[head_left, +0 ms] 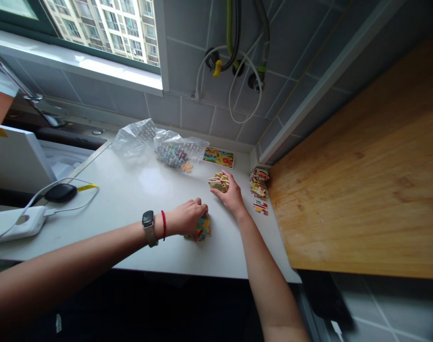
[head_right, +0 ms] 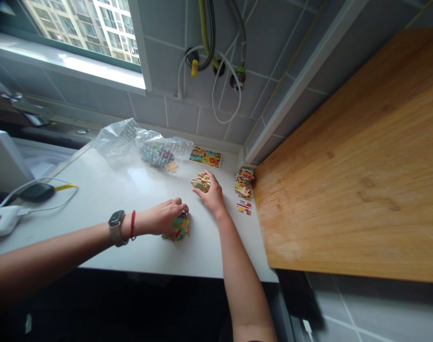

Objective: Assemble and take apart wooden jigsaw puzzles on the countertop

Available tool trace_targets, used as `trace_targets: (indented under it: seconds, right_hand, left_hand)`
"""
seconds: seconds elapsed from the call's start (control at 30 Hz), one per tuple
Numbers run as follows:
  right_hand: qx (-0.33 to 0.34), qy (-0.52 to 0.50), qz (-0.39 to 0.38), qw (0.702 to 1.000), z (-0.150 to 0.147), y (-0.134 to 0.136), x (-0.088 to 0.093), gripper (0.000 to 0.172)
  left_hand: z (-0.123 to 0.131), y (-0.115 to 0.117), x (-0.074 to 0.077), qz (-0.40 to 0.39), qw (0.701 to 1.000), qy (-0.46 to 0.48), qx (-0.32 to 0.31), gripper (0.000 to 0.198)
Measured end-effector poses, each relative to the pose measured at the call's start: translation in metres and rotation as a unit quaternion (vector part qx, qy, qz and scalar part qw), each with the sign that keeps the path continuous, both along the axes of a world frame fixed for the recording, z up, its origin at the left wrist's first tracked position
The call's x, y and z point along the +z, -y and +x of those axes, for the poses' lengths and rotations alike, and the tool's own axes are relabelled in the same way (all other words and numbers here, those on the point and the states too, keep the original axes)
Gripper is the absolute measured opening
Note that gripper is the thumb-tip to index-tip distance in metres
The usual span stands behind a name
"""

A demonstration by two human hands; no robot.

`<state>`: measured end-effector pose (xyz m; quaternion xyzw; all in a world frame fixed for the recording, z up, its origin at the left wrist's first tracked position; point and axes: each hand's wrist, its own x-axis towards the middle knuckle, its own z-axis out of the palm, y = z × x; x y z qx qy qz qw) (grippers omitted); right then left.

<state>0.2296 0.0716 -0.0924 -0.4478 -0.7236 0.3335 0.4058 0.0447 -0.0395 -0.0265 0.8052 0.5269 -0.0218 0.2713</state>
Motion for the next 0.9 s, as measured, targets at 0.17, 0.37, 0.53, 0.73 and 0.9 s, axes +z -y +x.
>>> trace_targets:
  seconds: [0.17,0.37,0.53,0.73,0.9]
  right_hand:
    - [0.005,0.001,-0.003,1.000,0.000,0.001,0.000,0.079]
    - [0.001,-0.002,-0.003,1.000,0.000,0.000,-0.003,0.080]
    - [0.024,-0.003,0.010,1.000,0.001,-0.001,-0.006,0.085]
    - [0.071,0.046,0.037,0.996,0.005,-0.002,-0.002,0.095]
    - [0.110,0.106,0.044,0.987,0.008,0.002,0.005,0.103]
  left_hand:
    - [-0.007,0.000,-0.005,-0.032,0.998,0.048,-0.001,0.054]
    - [-0.022,-0.009,-0.020,0.003,0.978,0.207,0.016,0.037]
    - [-0.024,-0.040,-0.044,0.109,0.918,0.366,0.106,0.022]
    - [-0.018,-0.063,-0.065,0.181,0.880,0.422,0.121,0.030]
    - [-0.020,-0.071,-0.070,0.102,0.864,0.489,0.060,0.032]
